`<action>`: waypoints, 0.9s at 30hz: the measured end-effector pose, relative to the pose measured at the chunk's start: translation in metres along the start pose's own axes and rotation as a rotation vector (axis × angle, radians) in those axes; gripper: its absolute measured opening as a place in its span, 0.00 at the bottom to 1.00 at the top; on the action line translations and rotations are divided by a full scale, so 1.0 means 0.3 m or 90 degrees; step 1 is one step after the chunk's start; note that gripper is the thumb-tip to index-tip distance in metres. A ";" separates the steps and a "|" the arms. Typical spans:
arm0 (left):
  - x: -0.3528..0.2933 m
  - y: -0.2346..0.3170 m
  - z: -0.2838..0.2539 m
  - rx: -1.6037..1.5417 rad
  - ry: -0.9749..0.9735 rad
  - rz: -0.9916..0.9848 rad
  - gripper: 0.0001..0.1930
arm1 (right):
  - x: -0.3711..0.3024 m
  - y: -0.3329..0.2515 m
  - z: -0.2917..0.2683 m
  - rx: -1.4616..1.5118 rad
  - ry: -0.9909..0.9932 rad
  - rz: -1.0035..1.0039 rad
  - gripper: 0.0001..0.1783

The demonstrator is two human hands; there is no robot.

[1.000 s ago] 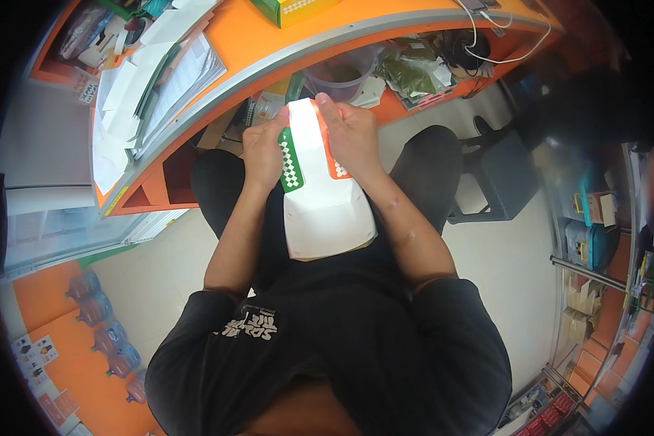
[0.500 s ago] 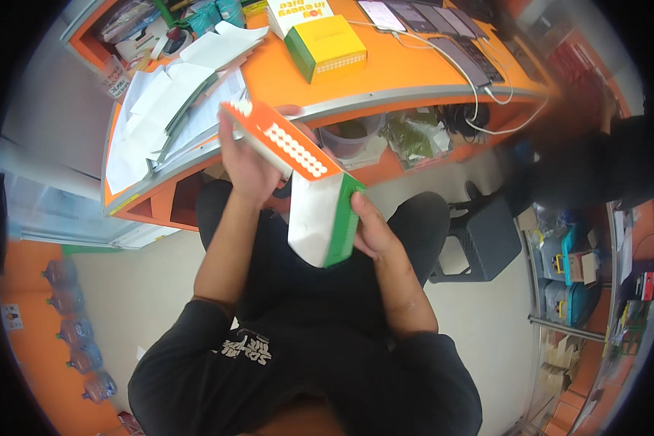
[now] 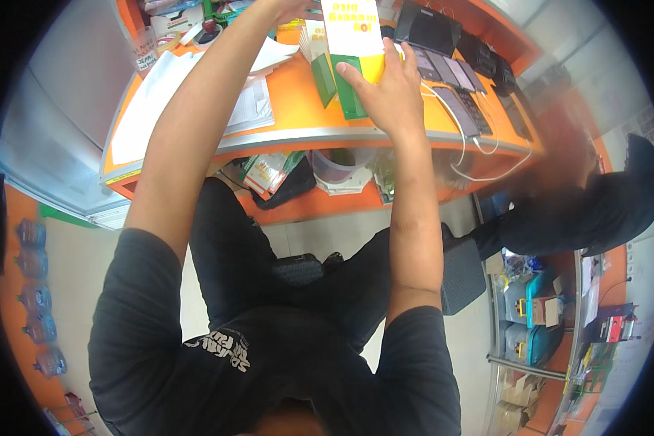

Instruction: The person assembles small rectangular boxes from flat cardboard pieces. They fold the flaps, align the edges, and secure the boxes using adhesive tape. The person handles multiple boxes sequentially, moving between a counter and a low stool.

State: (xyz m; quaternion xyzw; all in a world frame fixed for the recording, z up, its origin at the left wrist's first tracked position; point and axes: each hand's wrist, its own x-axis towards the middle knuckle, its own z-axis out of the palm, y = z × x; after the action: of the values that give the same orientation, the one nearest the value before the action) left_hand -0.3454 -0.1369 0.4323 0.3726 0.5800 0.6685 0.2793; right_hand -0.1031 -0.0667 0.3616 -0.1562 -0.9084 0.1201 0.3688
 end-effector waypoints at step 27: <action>0.361 -0.358 -0.191 0.892 -0.044 -0.037 0.26 | 0.233 -0.024 0.387 -0.270 -0.355 0.197 0.55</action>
State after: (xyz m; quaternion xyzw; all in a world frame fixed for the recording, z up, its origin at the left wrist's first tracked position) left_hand -0.4601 -0.0637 0.3427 0.4703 0.8746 0.1174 0.0098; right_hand -0.2341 -0.0593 0.3272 -0.3256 -0.9442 0.0215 0.0445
